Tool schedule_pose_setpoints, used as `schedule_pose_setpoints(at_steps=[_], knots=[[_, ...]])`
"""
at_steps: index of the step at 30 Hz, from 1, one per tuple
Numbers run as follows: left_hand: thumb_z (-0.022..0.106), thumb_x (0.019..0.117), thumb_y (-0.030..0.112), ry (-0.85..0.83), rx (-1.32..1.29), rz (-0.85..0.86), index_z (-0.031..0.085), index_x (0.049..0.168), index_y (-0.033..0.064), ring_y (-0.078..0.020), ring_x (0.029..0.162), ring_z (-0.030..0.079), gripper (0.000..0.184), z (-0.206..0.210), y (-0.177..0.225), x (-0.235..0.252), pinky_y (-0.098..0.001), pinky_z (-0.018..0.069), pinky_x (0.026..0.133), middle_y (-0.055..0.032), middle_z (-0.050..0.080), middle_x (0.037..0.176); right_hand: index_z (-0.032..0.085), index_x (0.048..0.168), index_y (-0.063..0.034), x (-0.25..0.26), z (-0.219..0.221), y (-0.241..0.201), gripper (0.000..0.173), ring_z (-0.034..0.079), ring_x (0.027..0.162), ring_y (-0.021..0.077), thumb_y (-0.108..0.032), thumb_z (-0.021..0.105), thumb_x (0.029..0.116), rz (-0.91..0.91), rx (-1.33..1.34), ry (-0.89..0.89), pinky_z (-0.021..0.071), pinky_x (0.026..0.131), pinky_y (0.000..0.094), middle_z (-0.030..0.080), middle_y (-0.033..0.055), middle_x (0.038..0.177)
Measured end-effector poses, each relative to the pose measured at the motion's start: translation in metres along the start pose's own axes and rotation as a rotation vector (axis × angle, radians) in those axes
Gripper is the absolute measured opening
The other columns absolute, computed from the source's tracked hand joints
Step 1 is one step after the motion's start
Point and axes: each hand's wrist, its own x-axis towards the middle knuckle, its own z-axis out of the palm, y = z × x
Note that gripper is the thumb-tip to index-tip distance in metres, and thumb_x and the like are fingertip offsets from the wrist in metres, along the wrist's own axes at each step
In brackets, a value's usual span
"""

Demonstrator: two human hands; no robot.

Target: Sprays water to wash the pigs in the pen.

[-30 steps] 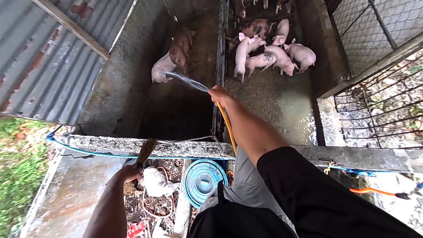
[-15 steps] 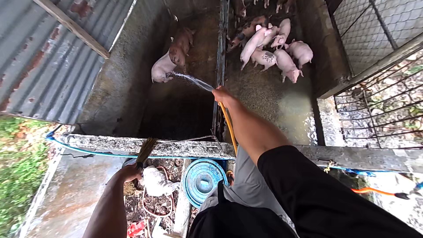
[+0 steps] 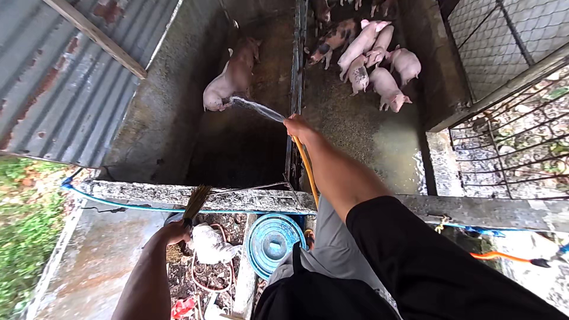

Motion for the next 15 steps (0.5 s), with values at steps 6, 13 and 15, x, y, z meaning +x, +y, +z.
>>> schedule_pose_setpoints(at_steps=[6, 13, 15], knots=[[0.083, 0.0855, 0.029, -0.002, 0.001, -0.007, 0.036, 0.158, 0.0037, -0.0413, 0.142, 0.047, 0.09, 0.0009, 0.0005, 0.0006, -0.0616, 0.0368, 0.116, -0.0267, 0.051, 0.15, 0.055, 0.127, -0.0101, 0.0009, 0.0001, 0.0009, 0.028, 0.046, 0.056, 0.0135, -0.028, 0.05, 0.1058, -0.005, 0.02, -0.003, 0.0425, 0.051, 0.0303, 0.047, 0.0022, 0.073], [0.083, 0.0859, 0.03, 0.001, 0.0, -0.01, 0.037, 0.158, 0.0033, -0.0411, 0.142, 0.047, 0.089, 0.0001, 0.0022, -0.0014, -0.0612, 0.0368, 0.116, -0.0267, 0.051, 0.15, 0.053, 0.133, -0.01, -0.0001, 0.0001, -0.0047, 0.031, 0.047, 0.056, 0.0136, -0.027, 0.049, 0.1064, -0.033, 0.072, 0.011, 0.0417, 0.05, 0.0293, 0.048, 0.0033, 0.075], [0.082, 0.0861, 0.031, -0.006, 0.01, -0.015, 0.036, 0.158, 0.0039, -0.0407, 0.142, 0.047, 0.09, -0.0003, 0.0031, -0.0008, -0.0612, 0.037, 0.116, -0.0267, 0.051, 0.15, 0.052, 0.13, -0.01, 0.0008, -0.0008, -0.007, 0.029, 0.046, 0.053, 0.0124, -0.025, 0.049, 0.1057, -0.053, 0.109, 0.033, 0.0414, 0.048, 0.0278, 0.047, 0.0023, 0.072]])
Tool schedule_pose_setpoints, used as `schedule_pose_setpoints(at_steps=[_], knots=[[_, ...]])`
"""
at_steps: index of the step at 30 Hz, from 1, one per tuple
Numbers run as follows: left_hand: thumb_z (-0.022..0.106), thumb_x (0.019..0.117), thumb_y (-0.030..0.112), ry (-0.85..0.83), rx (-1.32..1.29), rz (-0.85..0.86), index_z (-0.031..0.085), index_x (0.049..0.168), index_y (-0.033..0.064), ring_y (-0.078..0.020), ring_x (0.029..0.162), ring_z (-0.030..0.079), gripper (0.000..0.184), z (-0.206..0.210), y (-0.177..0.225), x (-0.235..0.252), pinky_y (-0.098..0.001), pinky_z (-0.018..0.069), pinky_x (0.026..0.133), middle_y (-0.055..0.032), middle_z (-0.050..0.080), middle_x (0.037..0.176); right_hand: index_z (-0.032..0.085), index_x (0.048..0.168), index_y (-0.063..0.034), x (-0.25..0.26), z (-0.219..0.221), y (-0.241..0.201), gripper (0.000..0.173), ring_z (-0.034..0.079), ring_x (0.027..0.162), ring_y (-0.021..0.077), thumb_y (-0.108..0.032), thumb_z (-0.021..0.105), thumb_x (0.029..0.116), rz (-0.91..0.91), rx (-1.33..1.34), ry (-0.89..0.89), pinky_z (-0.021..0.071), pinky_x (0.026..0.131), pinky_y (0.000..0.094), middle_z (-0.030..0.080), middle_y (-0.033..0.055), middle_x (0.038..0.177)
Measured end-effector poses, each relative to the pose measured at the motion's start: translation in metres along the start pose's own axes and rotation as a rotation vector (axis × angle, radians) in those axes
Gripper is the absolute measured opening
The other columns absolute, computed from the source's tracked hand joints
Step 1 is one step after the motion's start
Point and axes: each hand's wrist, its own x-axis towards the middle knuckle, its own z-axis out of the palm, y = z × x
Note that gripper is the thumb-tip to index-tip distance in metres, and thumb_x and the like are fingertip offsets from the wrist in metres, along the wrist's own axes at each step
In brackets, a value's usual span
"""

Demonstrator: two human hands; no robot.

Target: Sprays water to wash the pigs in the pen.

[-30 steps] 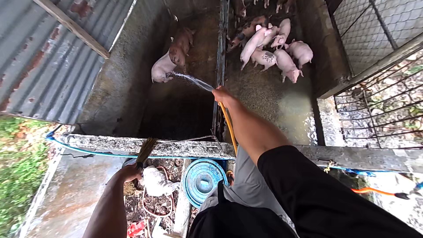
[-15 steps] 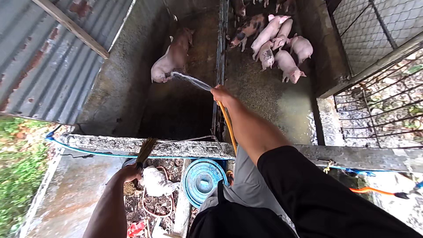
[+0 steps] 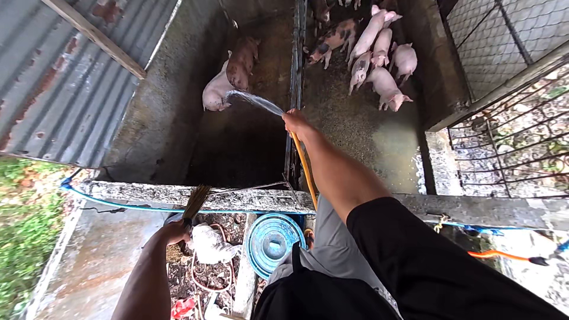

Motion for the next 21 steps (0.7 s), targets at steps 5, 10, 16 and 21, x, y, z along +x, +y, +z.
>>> schedule_pose_setpoints(at_steps=[5, 10, 16, 21], knots=[[0.082, 0.0871, 0.03, -0.005, -0.003, 0.007, 0.036, 0.158, 0.0031, -0.0404, 0.144, 0.045, 0.089, -0.001, 0.002, -0.002, -0.0602, 0.0356, 0.117, -0.0263, 0.049, 0.152, 0.052, 0.129, -0.0106, -0.001, -0.008, -0.005, 0.027, 0.047, 0.055, 0.0124, -0.026, 0.049, 0.1067, -0.008, 0.098, 0.061, 0.0423, 0.049, 0.0279, 0.048, 0.0025, 0.074], [0.083, 0.086, 0.029, 0.012, -0.011, 0.011, 0.036, 0.159, 0.0033, -0.0417, 0.141, 0.048, 0.09, 0.001, -0.001, 0.001, -0.062, 0.0371, 0.115, -0.0267, 0.053, 0.148, 0.053, 0.128, -0.0099, -0.001, -0.016, -0.006, 0.026, 0.048, 0.054, 0.0133, -0.025, 0.05, 0.1064, -0.024, 0.151, 0.11, 0.044, 0.049, 0.0294, 0.048, 0.0032, 0.074], [0.082, 0.0871, 0.03, 0.007, -0.009, 0.014, 0.036, 0.158, 0.0027, -0.0419, 0.142, 0.047, 0.089, 0.001, 0.0, -0.001, -0.0612, 0.0366, 0.116, -0.027, 0.052, 0.149, 0.05, 0.128, -0.0114, -0.008, -0.021, -0.019, 0.024, 0.046, 0.052, 0.0126, -0.025, 0.047, 0.1087, -0.048, 0.233, 0.137, 0.0425, 0.047, 0.0278, 0.045, 0.0022, 0.072], [0.082, 0.0863, 0.029, 0.012, -0.021, 0.02, 0.037, 0.158, 0.0031, -0.0414, 0.142, 0.047, 0.088, 0.004, -0.002, -0.001, -0.0618, 0.0364, 0.116, -0.0263, 0.053, 0.148, 0.052, 0.129, -0.0108, 0.0, -0.019, -0.001, 0.027, 0.047, 0.053, 0.0135, -0.027, 0.049, 0.1073, 0.026, 0.171, 0.131, 0.0429, 0.048, 0.0289, 0.047, 0.0031, 0.074]])
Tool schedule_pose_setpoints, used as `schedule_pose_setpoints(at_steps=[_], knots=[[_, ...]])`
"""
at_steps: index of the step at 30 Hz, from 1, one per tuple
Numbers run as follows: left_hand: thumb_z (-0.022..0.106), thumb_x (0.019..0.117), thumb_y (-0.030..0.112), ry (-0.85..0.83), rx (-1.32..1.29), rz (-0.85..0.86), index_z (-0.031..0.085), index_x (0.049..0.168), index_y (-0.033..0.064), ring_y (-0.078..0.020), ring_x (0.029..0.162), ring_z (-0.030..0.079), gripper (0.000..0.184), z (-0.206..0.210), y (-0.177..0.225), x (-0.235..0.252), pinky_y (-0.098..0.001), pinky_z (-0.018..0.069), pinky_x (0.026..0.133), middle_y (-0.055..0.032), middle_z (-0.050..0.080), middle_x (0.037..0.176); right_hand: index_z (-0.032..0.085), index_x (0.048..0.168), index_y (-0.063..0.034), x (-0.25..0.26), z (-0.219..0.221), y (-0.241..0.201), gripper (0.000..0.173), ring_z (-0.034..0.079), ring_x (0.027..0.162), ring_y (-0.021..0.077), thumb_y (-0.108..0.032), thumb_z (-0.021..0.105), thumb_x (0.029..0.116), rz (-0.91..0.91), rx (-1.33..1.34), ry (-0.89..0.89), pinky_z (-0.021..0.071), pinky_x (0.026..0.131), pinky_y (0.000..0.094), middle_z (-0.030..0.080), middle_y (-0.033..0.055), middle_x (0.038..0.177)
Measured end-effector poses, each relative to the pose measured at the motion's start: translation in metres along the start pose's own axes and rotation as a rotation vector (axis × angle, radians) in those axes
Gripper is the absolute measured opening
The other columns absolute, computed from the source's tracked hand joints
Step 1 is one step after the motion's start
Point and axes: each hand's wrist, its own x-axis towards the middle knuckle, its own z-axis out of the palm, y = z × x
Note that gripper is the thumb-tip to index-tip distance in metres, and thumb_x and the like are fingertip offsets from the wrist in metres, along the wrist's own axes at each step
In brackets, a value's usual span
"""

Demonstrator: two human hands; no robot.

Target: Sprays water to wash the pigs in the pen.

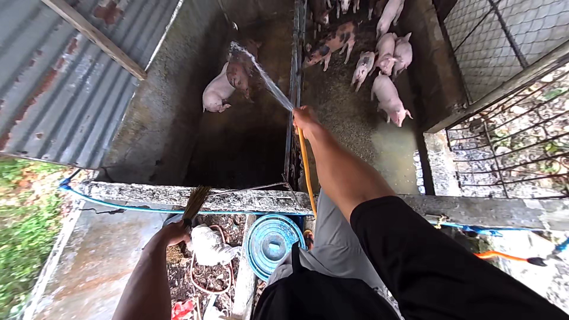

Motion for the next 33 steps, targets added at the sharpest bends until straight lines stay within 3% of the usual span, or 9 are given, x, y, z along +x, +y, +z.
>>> schedule_pose_setpoints(at_steps=[4, 11, 14, 21, 28, 33], knots=[[0.082, 0.0871, 0.028, -0.001, -0.01, -0.006, 0.04, 0.157, 0.0043, -0.0414, 0.141, 0.048, 0.085, -0.002, 0.001, -0.002, -0.0621, 0.0369, 0.115, -0.0259, 0.053, 0.148, 0.051, 0.132, -0.0111, 0.003, -0.002, 0.002, 0.03, 0.048, 0.059, 0.0146, -0.028, 0.048, 0.1076, 0.035, -0.059, -0.019, 0.0431, 0.052, 0.0306, 0.049, 0.0042, 0.079], [0.082, 0.0865, 0.026, -0.012, -0.005, -0.001, 0.039, 0.157, 0.0034, -0.0404, 0.141, 0.049, 0.086, 0.0, 0.002, -0.003, -0.0607, 0.0377, 0.115, -0.0259, 0.054, 0.147, 0.054, 0.123, -0.0088, 0.001, -0.003, 0.005, 0.024, 0.046, 0.054, 0.0131, -0.026, 0.048, 0.107, 0.024, -0.05, -0.011, 0.0429, 0.049, 0.0289, 0.046, 0.0026, 0.073], [0.082, 0.0861, 0.027, -0.006, -0.008, -0.011, 0.041, 0.156, 0.0044, -0.0404, 0.141, 0.049, 0.085, -0.003, 0.003, -0.002, -0.0609, 0.0378, 0.115, -0.025, 0.054, 0.147, 0.053, 0.129, -0.0097, 0.003, -0.006, 0.005, 0.029, 0.048, 0.057, 0.014, -0.027, 0.047, 0.1072, 0.035, -0.052, -0.014, 0.0434, 0.051, 0.03, 0.049, 0.0039, 0.077], [0.082, 0.0873, 0.029, -0.001, 0.014, 0.024, 0.038, 0.157, 0.001, -0.0416, 0.142, 0.047, 0.087, -0.002, -0.001, 0.005, -0.0609, 0.0357, 0.117, -0.0273, 0.052, 0.149, 0.053, 0.131, -0.011, 0.004, -0.007, 0.003, 0.029, 0.049, 0.059, 0.0143, -0.028, 0.049, 0.1074, 0.03, -0.043, -0.016, 0.0444, 0.053, 0.0306, 0.048, 0.0033, 0.078], [0.082, 0.0873, 0.03, -0.005, 0.014, 0.015, 0.038, 0.157, 0.002, -0.0414, 0.141, 0.048, 0.087, 0.001, -0.001, 0.003, -0.0618, 0.0367, 0.116, -0.0275, 0.053, 0.148, 0.057, 0.122, -0.007, 0.013, -0.009, 0.015, 0.028, 0.048, 0.059, 0.0143, -0.029, 0.048, 0.1069, 0.069, -0.086, -0.007, 0.0442, 0.053, 0.0306, 0.049, 0.0042, 0.078], [0.081, 0.0879, 0.028, -0.009, 0.002, 0.021, 0.038, 0.156, 0.0007, -0.041, 0.142, 0.047, 0.086, 0.0, 0.0, 0.004, -0.0604, 0.0365, 0.116, -0.027, 0.053, 0.148, 0.056, 0.125, -0.009, 0.007, -0.01, 0.004, 0.027, 0.05, 0.059, 0.0144, -0.027, 0.048, 0.1069, 0.043, -0.038, 0.008, 0.0449, 0.053, 0.0307, 0.05, 0.0042, 0.077]])
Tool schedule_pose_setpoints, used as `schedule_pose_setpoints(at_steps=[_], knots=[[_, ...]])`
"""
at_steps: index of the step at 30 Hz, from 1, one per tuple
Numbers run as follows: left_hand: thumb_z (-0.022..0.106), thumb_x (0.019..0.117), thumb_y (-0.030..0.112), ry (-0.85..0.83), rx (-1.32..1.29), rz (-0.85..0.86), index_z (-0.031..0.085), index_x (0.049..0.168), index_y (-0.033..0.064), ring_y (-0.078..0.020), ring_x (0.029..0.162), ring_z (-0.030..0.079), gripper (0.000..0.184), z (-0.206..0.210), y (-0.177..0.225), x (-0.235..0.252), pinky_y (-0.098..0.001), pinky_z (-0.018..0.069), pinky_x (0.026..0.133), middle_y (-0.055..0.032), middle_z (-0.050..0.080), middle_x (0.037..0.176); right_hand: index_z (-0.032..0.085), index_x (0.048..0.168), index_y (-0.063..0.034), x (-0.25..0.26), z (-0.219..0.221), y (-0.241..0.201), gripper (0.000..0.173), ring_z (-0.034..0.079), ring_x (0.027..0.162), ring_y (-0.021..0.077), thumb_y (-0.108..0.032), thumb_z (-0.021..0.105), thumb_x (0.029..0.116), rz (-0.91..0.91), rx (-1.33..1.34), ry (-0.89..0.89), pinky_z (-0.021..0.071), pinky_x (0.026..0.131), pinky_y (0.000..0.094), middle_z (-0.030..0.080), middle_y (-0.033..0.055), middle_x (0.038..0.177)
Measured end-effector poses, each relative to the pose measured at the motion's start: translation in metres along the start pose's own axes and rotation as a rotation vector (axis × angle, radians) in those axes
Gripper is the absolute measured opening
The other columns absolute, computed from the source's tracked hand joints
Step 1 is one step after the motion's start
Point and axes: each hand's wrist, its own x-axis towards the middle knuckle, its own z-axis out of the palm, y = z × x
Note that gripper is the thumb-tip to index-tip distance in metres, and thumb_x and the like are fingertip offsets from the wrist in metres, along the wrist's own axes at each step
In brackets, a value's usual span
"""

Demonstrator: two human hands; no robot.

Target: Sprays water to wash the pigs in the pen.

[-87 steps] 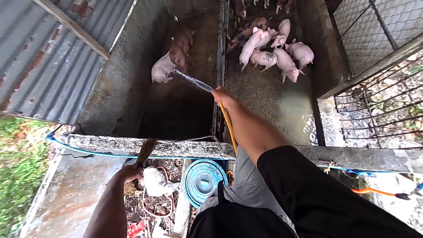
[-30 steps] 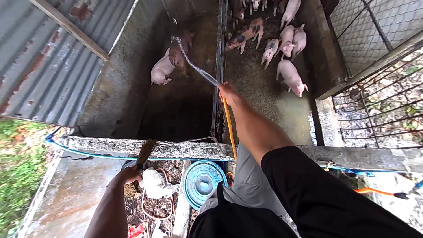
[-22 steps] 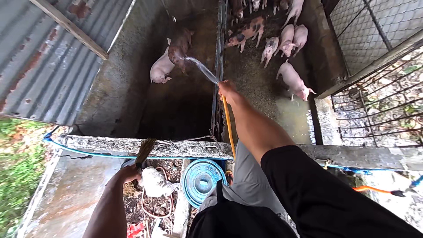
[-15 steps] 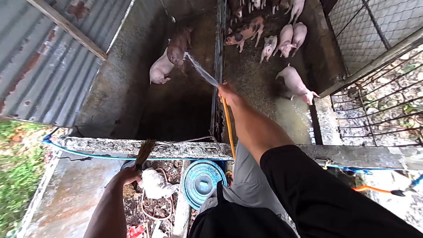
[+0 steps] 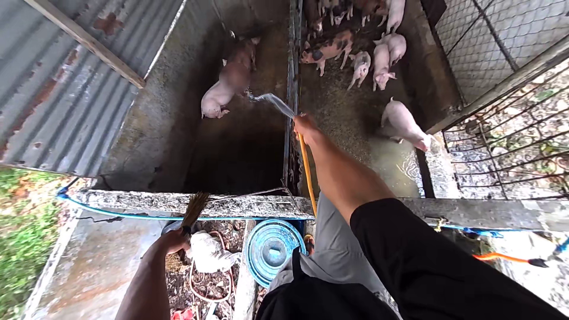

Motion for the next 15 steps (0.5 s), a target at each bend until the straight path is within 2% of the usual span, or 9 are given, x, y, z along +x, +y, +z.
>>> schedule_pose_setpoints(at_steps=[6, 9, 12, 15], knots=[[0.081, 0.088, 0.028, 0.009, 0.003, 0.003, 0.043, 0.153, 0.0008, -0.0422, 0.139, 0.05, 0.08, 0.001, -0.0013, 0.0001, -0.0617, 0.038, 0.114, -0.0269, 0.056, 0.144, 0.056, 0.127, -0.0089, 0.0011, -0.001, 0.0033, 0.029, 0.05, 0.057, 0.0144, -0.027, 0.048, 0.1065, 0.015, -0.018, 0.008, 0.0453, 0.052, 0.0305, 0.052, 0.0047, 0.077], [0.08, 0.0892, 0.03, -0.009, 0.018, 0.0, 0.04, 0.156, 0.0023, -0.041, 0.142, 0.048, 0.082, -0.0013, -0.0016, 0.0033, -0.0607, 0.0365, 0.116, -0.0267, 0.053, 0.148, 0.055, 0.128, -0.0092, 0.0012, -0.0023, 0.0045, 0.029, 0.05, 0.059, 0.0147, -0.027, 0.047, 0.1067, 0.028, -0.012, 0.008, 0.0452, 0.053, 0.0309, 0.052, 0.0053, 0.08], [0.081, 0.0886, 0.029, -0.003, 0.01, -0.004, 0.042, 0.154, 0.0027, -0.0403, 0.14, 0.049, 0.08, -0.0003, -0.0022, 0.0018, -0.0606, 0.038, 0.115, -0.0263, 0.054, 0.147, 0.055, 0.131, -0.0091, 0.002, -0.002, 0.0086, 0.031, 0.052, 0.062, 0.0162, -0.027, 0.048, 0.1066, 0.026, -0.009, 0.009, 0.0468, 0.055, 0.033, 0.053, 0.0066, 0.083], [0.082, 0.0869, 0.028, 0.022, -0.012, -0.011, 0.043, 0.154, 0.0023, -0.0409, 0.14, 0.049, 0.082, 0.0002, 0.0012, -0.0031, -0.0609, 0.0377, 0.115, -0.0264, 0.055, 0.146, 0.054, 0.129, -0.0078, 0.0019, -0.0033, 0.007, 0.03, 0.052, 0.062, 0.0169, -0.028, 0.049, 0.1068, 0.007, -0.006, 0.016, 0.0473, 0.056, 0.0343, 0.052, 0.0065, 0.081]])
